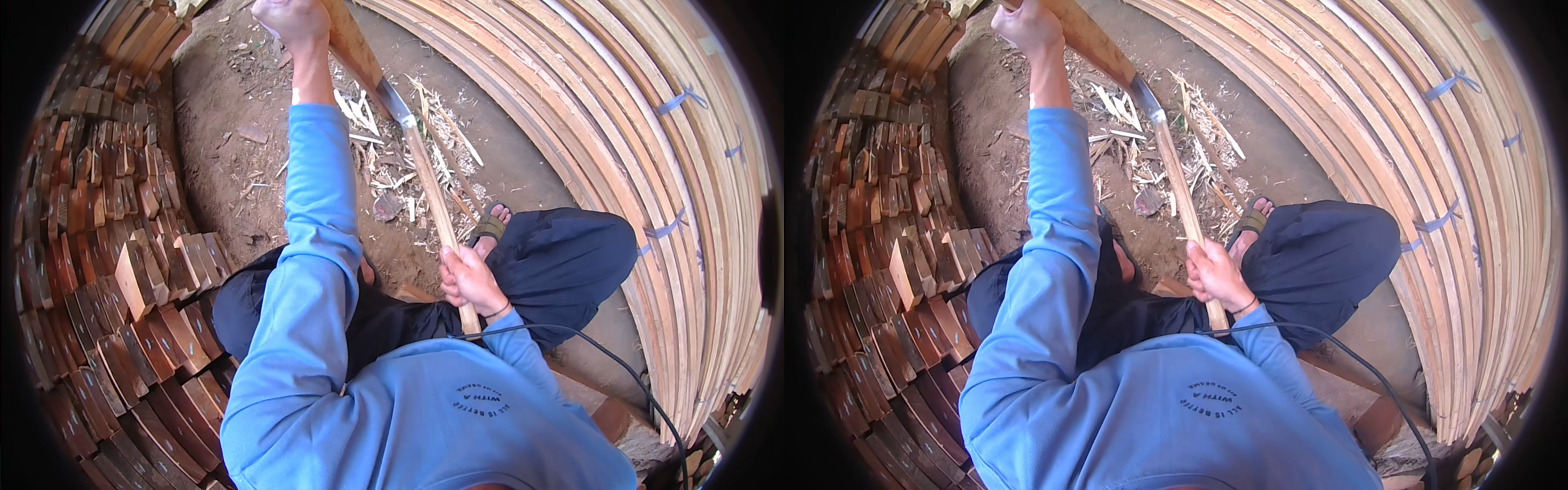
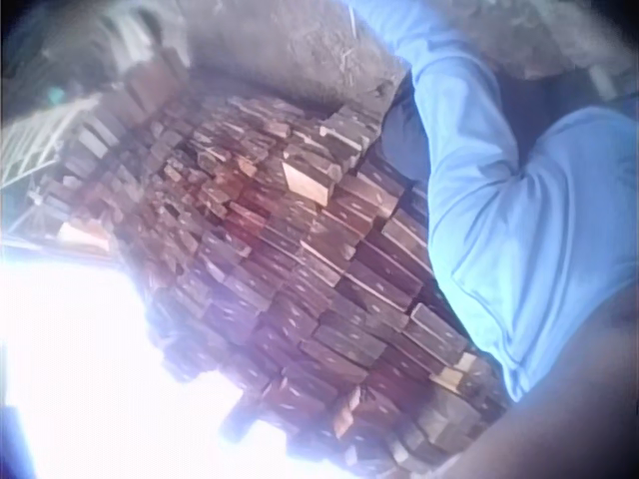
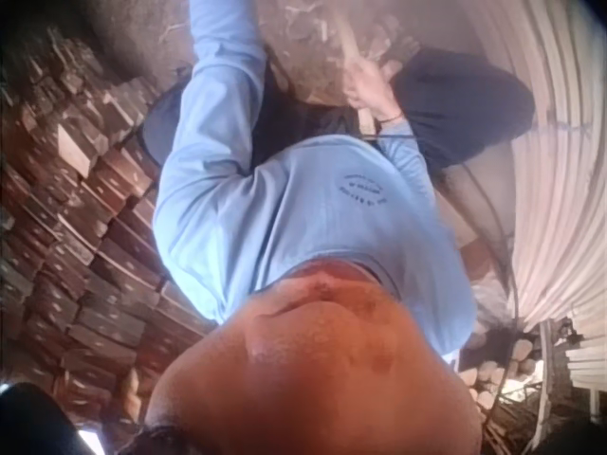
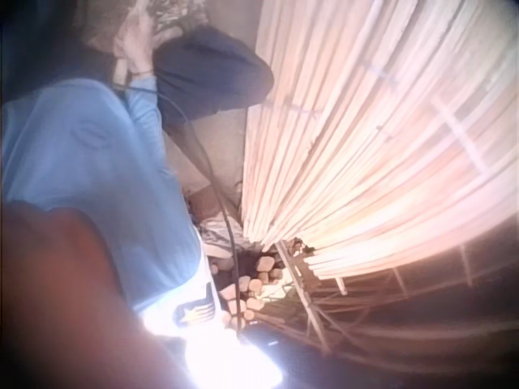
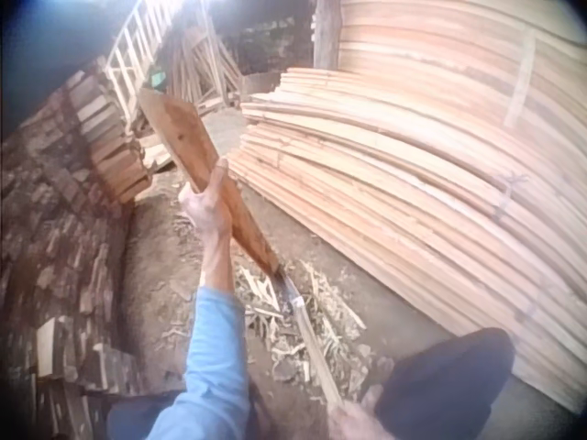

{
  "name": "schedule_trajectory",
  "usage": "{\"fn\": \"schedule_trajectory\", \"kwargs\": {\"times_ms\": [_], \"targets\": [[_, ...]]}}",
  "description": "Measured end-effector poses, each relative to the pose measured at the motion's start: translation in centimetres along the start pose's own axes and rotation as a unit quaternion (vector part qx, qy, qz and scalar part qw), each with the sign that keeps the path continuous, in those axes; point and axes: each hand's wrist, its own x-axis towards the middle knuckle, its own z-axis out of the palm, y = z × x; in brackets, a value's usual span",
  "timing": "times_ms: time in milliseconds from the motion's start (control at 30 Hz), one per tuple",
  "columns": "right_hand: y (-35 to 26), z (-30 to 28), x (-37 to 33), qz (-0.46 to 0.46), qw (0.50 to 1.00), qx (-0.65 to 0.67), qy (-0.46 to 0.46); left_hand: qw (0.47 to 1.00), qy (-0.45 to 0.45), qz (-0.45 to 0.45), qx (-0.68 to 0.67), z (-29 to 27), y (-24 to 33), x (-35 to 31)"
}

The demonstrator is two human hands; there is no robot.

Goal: The person shaves a wooden plank using a hand drawknife while sitting on the ground near stacks of lumber.

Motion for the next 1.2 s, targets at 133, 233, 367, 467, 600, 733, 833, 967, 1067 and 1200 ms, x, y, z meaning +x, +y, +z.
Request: {"fn": "schedule_trajectory", "kwargs": {"times_ms": [133,233,367,467,600,733,833,967,1067,1200], "targets": [[-2.6,0.9,1.8,-0.029,0.999,-0.031,0.008,1.0,-0.003,-0.017,-0.023,-0.1,0.8,-0.2],[-0.9,1.9,-1.0,-0.029,0.997,-0.065,0.018,0.997,0.053,-0.005,-0.053,-1.2,0.5,0.9],[-1.6,1.5,1.6,-0.036,0.997,-0.069,0.02,1.0,0.025,-0.016,-0.005,-1.8,0.2,0.6],[-2.9,2.1,3.5,-0.048,0.997,-0.064,0.023,0.999,0.026,-0.017,0.017,-1.0,0.2,0.5],[0.7,1.9,-0.4,-0.01,0.999,-0.029,0.016,0.948,0.043,-0.233,-0.214,-2.6,2.3,1.5],[-2.8,2.8,3.0,-0.049,0.995,-0.086,0.03,0.998,0.029,0.032,0.054,-1.6,-0.7,0.9],[-0.6,2.7,0.9,-0.047,0.995,-0.078,0.045,0.982,0.025,-0.134,-0.129,-1.6,0.8,1.8],[-0.9,3.5,3.8,-0.063,0.994,-0.075,0.04,0.999,0.009,-0.011,0.035,-0.8,0.7,0.3],[-2.0,3.5,5.4,-0.067,0.995,-0.074,0.022,1.0,0.02,-0.007,0.004,-1.0,0.3,1.0],[0.4,2.4,0.7,-0.035,0.998,-0.051,0.021,0.999,0.023,-0.032,-0.021,-2.4,-0.1,1.1]]}}
